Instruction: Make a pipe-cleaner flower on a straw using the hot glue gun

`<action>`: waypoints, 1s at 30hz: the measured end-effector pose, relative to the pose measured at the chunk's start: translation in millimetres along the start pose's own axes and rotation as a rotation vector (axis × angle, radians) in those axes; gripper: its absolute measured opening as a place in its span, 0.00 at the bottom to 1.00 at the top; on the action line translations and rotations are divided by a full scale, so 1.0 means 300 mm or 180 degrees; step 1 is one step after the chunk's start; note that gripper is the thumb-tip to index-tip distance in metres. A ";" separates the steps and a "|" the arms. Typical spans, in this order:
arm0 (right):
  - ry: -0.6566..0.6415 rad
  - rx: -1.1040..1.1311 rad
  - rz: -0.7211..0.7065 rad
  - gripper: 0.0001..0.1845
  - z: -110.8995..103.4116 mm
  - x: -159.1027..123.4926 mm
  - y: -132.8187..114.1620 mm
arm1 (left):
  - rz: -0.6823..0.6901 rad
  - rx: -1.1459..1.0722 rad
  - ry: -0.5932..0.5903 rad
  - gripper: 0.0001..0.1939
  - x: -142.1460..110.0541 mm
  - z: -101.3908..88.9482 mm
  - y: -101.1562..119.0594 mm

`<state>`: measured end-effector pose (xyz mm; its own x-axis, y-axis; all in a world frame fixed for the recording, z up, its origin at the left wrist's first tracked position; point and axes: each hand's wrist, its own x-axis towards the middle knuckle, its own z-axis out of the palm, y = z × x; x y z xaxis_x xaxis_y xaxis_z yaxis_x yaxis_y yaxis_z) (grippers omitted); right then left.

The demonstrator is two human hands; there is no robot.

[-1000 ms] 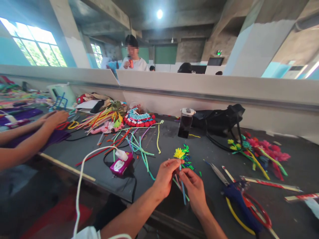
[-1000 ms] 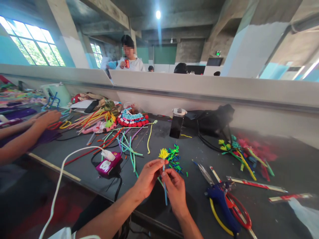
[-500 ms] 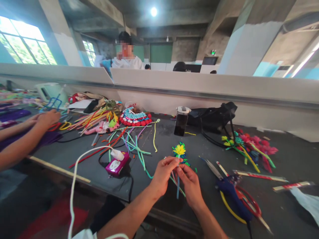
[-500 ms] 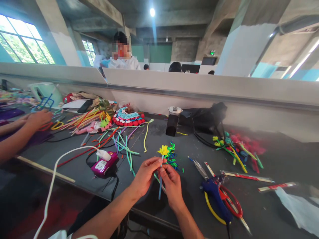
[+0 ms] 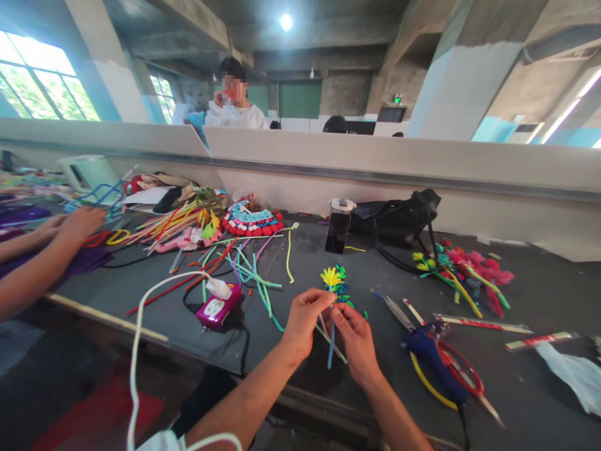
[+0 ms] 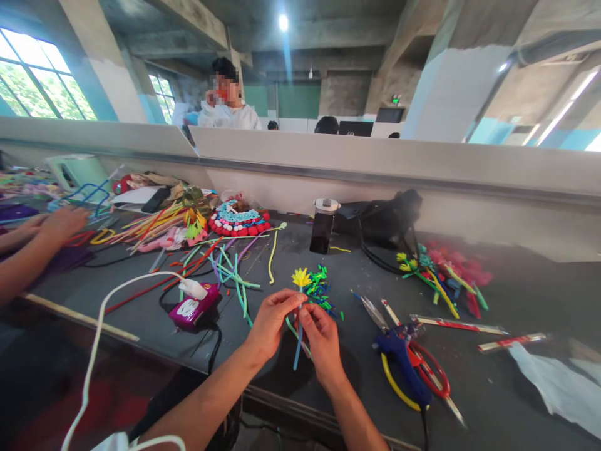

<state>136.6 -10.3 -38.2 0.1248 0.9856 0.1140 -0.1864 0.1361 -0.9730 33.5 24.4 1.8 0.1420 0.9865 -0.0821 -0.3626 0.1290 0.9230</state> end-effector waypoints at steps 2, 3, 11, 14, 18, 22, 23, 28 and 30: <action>0.0080 -0.0070 -0.0073 0.19 0.004 0.001 -0.011 | -0.0021 0.0000 -0.0066 0.10 -0.002 0.003 0.000; 0.0115 -0.0074 -0.0079 0.19 0.006 0.002 -0.016 | -0.0039 -0.0005 -0.0094 0.10 -0.002 0.003 0.000; 0.0600 -0.0081 -0.0069 0.18 -0.021 0.013 -0.013 | -0.0127 0.0289 -0.0272 0.15 0.012 -0.011 -0.001; 0.0689 -0.0123 -0.0126 0.18 -0.032 0.015 -0.016 | -0.0144 0.0462 -0.0178 0.20 0.016 -0.019 0.014; 0.0687 -0.0275 -0.0169 0.18 -0.035 0.014 -0.013 | 0.0039 0.0563 -0.0269 0.21 0.023 -0.024 0.029; 0.0687 -0.0525 -0.0283 0.17 -0.039 0.010 0.001 | 0.0155 0.0705 -0.0373 0.18 0.031 -0.026 0.025; 0.0692 -0.0592 -0.0312 0.17 -0.040 0.009 0.005 | 0.0170 0.0739 -0.0313 0.18 0.032 -0.027 0.023; 0.0804 -0.0654 -0.0309 0.17 -0.051 0.010 0.020 | 0.0351 0.0837 -0.0115 0.16 0.038 -0.038 0.023; 0.0873 -0.0606 -0.0275 0.17 -0.054 0.012 0.023 | 0.0455 0.0719 -0.0056 0.16 0.045 -0.048 0.032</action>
<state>151.5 -7.3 -47.7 0.3943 0.9041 0.1646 0.0182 0.1714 -0.9850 18.7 40.4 4.2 0.1209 0.9909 0.0599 -0.1655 -0.0393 0.9854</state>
